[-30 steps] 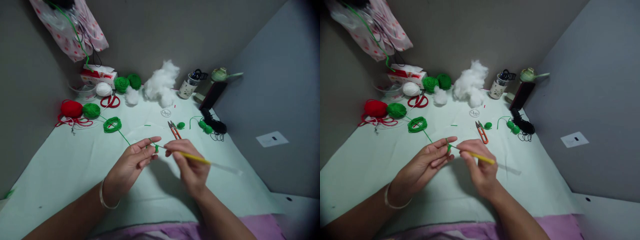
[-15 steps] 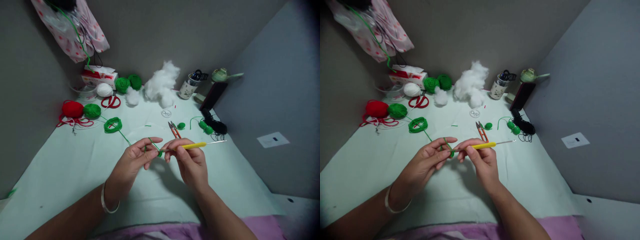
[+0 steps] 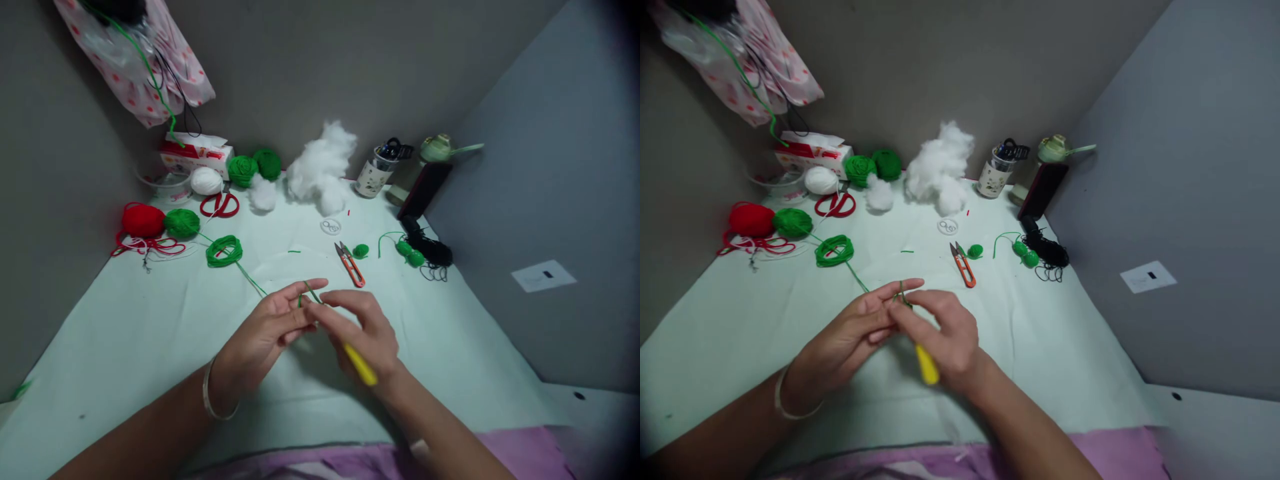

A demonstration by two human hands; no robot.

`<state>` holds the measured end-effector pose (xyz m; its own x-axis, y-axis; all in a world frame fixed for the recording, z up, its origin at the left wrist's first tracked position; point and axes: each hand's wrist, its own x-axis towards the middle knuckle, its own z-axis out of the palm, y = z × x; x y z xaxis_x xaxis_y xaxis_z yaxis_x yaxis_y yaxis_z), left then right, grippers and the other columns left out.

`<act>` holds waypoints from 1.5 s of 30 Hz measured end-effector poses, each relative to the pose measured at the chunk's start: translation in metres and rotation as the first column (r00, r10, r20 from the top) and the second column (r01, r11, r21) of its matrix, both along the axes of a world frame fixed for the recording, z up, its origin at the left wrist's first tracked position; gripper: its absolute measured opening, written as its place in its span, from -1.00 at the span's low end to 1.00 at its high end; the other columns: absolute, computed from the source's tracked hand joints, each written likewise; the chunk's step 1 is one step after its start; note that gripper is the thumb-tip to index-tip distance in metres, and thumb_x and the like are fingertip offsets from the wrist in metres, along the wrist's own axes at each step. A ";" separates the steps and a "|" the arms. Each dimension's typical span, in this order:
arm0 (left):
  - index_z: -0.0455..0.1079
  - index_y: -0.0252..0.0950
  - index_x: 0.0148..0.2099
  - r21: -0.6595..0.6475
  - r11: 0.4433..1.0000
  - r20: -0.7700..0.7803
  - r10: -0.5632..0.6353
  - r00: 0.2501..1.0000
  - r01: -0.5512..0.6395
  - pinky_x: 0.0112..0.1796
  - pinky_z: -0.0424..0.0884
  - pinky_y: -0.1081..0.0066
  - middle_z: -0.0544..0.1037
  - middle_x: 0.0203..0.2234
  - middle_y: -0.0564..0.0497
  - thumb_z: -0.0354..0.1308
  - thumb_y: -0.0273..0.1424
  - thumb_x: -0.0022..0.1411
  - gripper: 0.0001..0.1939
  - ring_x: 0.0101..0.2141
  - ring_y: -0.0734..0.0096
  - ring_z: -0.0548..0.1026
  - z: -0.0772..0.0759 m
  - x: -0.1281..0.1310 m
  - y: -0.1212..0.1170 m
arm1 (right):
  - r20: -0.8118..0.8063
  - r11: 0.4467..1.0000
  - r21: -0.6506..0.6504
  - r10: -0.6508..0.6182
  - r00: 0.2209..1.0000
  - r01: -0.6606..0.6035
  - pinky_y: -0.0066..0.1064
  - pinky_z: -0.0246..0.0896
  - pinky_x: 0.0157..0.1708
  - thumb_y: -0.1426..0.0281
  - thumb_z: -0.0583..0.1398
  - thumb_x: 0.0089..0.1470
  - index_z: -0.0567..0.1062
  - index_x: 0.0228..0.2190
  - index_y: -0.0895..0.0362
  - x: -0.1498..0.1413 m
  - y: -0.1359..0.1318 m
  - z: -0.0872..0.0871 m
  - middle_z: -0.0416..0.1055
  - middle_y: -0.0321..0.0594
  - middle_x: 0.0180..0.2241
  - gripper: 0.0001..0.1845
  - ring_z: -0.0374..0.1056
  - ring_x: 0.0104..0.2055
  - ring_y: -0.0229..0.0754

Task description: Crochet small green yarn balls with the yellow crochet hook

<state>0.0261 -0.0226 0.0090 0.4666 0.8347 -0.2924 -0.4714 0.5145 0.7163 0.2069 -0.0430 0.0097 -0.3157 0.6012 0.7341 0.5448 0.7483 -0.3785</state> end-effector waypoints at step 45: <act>0.61 -0.19 0.06 0.196 0.972 -0.157 0.163 0.974 -0.131 -0.27 0.32 0.53 0.51 -0.43 0.13 0.49 -0.35 0.18 -0.61 -0.38 0.55 0.40 -0.001 -0.004 0.000 | -0.010 0.997 -0.059 0.056 0.998 -0.057 -0.31 0.54 -0.23 0.56 0.15 0.33 0.57 -0.04 0.10 0.000 0.002 0.001 0.63 -0.10 -0.20 -0.72 0.57 -0.19 -0.12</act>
<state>0.0224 -0.0224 0.0077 0.2913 0.9371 -0.1925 -0.3943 0.3010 0.8683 0.2072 -0.0407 0.0104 -0.3446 0.6254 0.7001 0.4988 0.7538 -0.4278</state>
